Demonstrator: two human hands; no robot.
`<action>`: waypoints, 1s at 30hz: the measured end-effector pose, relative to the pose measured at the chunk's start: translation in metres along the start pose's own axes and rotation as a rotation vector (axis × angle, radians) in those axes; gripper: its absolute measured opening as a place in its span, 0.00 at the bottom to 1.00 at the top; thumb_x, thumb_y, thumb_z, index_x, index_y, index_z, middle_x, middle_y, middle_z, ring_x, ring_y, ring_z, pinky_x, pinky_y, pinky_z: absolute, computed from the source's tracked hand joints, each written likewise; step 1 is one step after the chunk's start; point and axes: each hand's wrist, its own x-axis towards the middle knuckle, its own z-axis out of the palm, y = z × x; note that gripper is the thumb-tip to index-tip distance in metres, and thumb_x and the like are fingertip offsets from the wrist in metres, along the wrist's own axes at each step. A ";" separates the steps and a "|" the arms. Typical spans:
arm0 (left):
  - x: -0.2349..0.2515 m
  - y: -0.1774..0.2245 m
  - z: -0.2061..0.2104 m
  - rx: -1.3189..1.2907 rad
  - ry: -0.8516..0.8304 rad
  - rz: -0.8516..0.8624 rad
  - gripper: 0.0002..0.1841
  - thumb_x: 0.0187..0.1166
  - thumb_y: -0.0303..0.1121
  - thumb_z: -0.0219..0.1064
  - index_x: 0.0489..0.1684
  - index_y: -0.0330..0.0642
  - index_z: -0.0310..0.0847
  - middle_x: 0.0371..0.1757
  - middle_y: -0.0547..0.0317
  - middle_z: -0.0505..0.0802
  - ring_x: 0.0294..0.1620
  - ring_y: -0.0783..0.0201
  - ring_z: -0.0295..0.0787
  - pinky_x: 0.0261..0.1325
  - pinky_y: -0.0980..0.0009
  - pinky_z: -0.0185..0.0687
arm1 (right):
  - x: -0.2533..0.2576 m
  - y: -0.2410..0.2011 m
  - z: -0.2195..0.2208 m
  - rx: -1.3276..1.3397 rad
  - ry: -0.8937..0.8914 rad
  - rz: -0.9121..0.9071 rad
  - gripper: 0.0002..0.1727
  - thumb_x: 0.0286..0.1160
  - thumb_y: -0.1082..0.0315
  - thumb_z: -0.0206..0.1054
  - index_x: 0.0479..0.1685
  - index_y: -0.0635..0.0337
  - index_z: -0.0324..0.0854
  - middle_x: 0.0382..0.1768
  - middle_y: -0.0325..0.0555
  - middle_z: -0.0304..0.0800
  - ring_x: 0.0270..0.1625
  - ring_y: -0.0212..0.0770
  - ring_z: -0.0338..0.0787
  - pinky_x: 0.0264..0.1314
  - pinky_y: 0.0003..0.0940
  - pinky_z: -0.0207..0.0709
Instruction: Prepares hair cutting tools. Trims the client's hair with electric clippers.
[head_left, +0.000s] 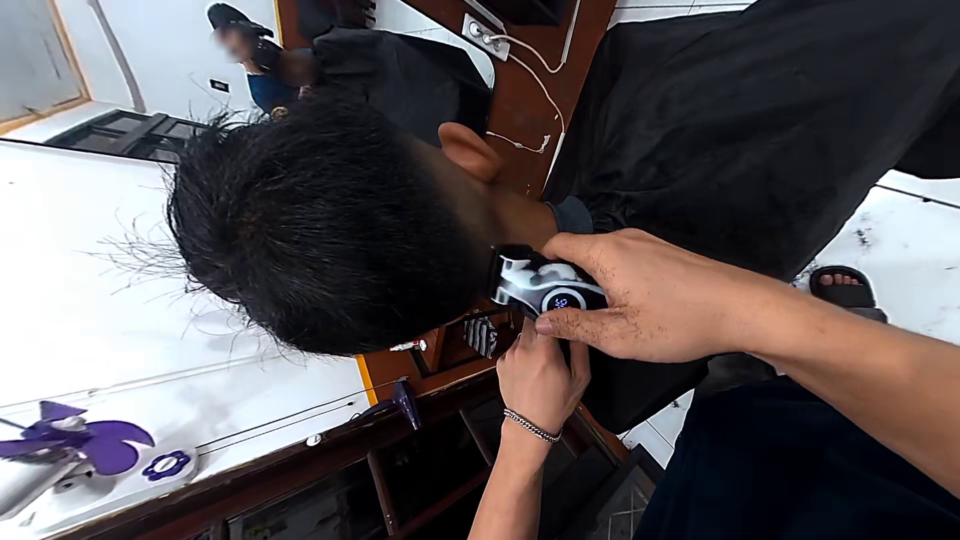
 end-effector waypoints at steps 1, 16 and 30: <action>0.000 0.000 -0.001 0.003 -0.003 -0.001 0.16 0.71 0.40 0.62 0.38 0.35 0.90 0.32 0.48 0.94 0.27 0.52 0.93 0.22 0.57 0.81 | 0.001 0.000 -0.003 -0.009 -0.023 0.020 0.21 0.79 0.43 0.68 0.54 0.49 0.81 0.31 0.31 0.83 0.34 0.27 0.84 0.35 0.29 0.76; 0.000 0.004 -0.003 0.012 -0.010 -0.027 0.15 0.71 0.40 0.62 0.36 0.37 0.89 0.29 0.51 0.93 0.26 0.54 0.92 0.21 0.58 0.80 | 0.009 0.004 -0.015 0.036 -0.101 -0.047 0.19 0.79 0.44 0.69 0.51 0.48 0.82 0.29 0.30 0.83 0.32 0.24 0.83 0.33 0.25 0.75; -0.001 0.012 -0.010 0.049 -0.047 -0.079 0.16 0.71 0.41 0.61 0.36 0.36 0.89 0.30 0.51 0.93 0.25 0.56 0.91 0.20 0.60 0.80 | 0.016 0.005 -0.029 0.066 -0.153 -0.110 0.19 0.78 0.45 0.70 0.54 0.49 0.81 0.28 0.29 0.85 0.32 0.23 0.86 0.32 0.24 0.79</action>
